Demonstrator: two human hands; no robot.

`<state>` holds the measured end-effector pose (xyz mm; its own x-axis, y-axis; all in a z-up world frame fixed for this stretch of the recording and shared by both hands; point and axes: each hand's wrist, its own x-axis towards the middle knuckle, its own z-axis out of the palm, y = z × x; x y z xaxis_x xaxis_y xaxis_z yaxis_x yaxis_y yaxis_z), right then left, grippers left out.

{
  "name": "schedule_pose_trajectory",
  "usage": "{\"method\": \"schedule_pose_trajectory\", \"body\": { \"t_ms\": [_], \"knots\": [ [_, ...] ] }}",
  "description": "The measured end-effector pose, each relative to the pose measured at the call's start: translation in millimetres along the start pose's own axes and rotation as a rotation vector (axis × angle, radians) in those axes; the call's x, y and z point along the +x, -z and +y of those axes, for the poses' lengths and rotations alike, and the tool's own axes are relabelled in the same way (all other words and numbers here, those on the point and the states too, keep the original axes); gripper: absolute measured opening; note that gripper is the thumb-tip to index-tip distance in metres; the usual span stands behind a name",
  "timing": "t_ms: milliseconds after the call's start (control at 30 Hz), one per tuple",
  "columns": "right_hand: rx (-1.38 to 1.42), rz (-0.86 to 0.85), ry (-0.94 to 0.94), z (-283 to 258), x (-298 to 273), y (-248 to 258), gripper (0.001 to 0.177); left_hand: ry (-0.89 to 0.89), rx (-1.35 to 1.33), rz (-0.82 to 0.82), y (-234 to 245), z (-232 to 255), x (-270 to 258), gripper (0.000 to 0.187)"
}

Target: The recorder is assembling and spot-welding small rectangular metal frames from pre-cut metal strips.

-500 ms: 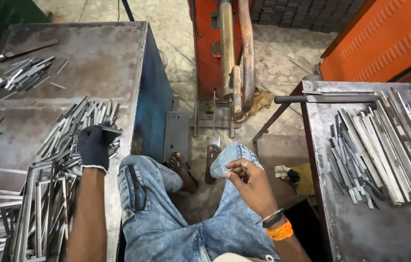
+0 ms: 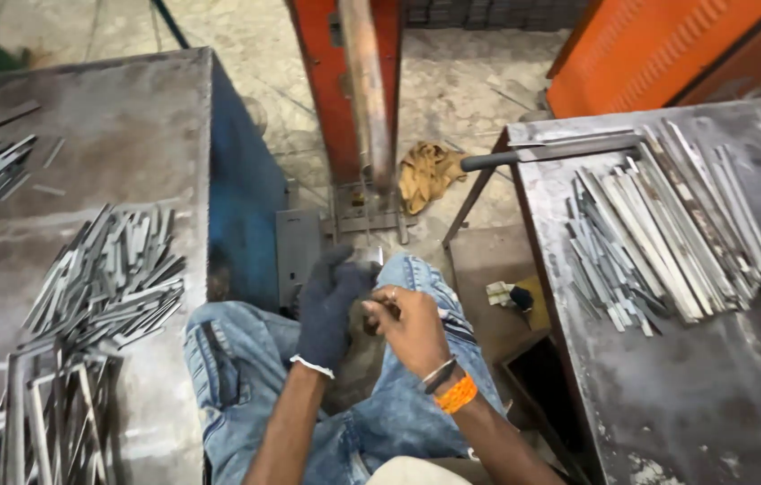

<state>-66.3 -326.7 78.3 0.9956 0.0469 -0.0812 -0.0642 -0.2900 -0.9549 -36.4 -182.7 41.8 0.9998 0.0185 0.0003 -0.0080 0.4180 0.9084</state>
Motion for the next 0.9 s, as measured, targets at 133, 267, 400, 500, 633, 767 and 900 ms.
{"method": "schedule_pose_trajectory", "body": {
  "t_ms": [133, 267, 400, 500, 633, 767, 900],
  "knots": [
    [-0.158, 0.126, 0.037, 3, -14, 35, 0.010, 0.077, 0.170, -0.192, -32, 1, 1, 0.035],
    [-0.371, 0.236, 0.194, 18, -23, 67, 0.012, 0.162, 0.198, -0.347, -52, -16, 1, 0.038],
    [-0.511, 0.259, 0.147, 35, -21, 111, 0.033, 0.202, 0.234, -0.306, -70, -29, 3, 0.035],
    [-0.725, 0.367, -0.041, 106, 4, 173, 0.043, 0.412, 0.052, -0.221, -84, -9, -2, 0.037],
    [-0.772, 0.573, -0.160, 209, 49, 287, 0.029, 0.515, 0.002, -0.102, -90, -3, -7, 0.036],
    [-0.915, 0.792, -0.147, 234, 74, 351, 0.012, 0.480, 0.032, -0.025, -97, 2, -8, 0.041],
    [-1.018, 0.642, -0.154, 260, 104, 371, 0.011, 0.479, 0.078, -0.004, -101, 1, -3, 0.047]
  ]
}}
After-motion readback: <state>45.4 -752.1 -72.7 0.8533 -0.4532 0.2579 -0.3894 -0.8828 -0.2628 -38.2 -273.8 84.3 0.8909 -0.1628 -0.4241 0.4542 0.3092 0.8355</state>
